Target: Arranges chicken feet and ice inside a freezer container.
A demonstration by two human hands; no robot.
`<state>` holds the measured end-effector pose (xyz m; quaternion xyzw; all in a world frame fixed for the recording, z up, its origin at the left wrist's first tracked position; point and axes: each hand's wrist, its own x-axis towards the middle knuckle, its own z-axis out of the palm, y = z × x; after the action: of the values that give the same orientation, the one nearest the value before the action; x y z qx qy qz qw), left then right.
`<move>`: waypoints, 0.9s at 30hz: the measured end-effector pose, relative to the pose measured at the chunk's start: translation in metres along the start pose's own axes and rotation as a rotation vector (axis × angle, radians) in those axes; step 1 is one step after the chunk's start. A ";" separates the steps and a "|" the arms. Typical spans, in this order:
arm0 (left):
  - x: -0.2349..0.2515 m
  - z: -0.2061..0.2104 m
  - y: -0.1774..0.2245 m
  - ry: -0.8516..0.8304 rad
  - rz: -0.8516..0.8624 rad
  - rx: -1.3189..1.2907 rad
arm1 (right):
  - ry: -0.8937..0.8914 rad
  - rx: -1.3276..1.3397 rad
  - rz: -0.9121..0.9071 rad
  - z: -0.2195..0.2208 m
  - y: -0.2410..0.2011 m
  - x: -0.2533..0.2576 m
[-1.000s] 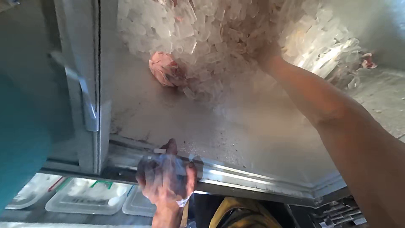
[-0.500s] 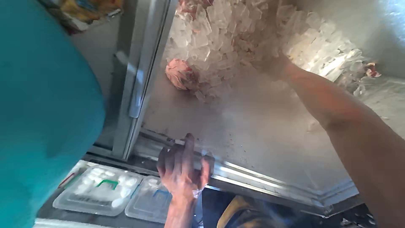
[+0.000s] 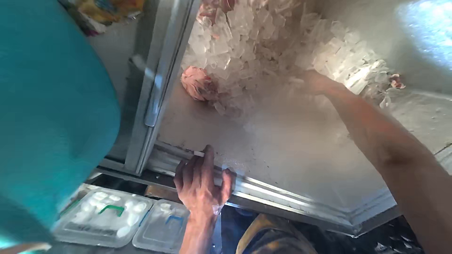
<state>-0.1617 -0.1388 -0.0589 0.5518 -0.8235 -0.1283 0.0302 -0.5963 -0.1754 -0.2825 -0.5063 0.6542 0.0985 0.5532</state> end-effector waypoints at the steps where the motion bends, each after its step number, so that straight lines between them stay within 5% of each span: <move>1: 0.001 0.000 0.000 -0.002 0.001 -0.002 | 0.054 0.100 0.005 -0.001 -0.004 -0.011; 6: 0.001 0.000 -0.001 -0.010 0.010 0.000 | 0.154 0.393 0.019 0.020 -0.044 -0.063; 11: 0.002 0.000 0.000 -0.009 0.004 0.005 | 0.056 0.346 0.380 0.071 -0.113 -0.061; 15: 0.003 -0.001 0.002 -0.015 -0.001 0.014 | 0.168 0.263 0.298 0.102 -0.135 -0.057; 22: 0.002 -0.001 0.001 -0.008 0.004 -0.011 | 0.395 0.420 0.205 0.021 -0.164 -0.057; 27: 0.003 -0.001 0.000 0.004 -0.005 -0.015 | 0.258 0.351 0.256 -0.012 -0.179 -0.046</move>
<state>-0.1627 -0.1416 -0.0585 0.5540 -0.8209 -0.1337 0.0356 -0.4716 -0.2418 -0.1632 -0.3238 0.7852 -0.0125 0.5277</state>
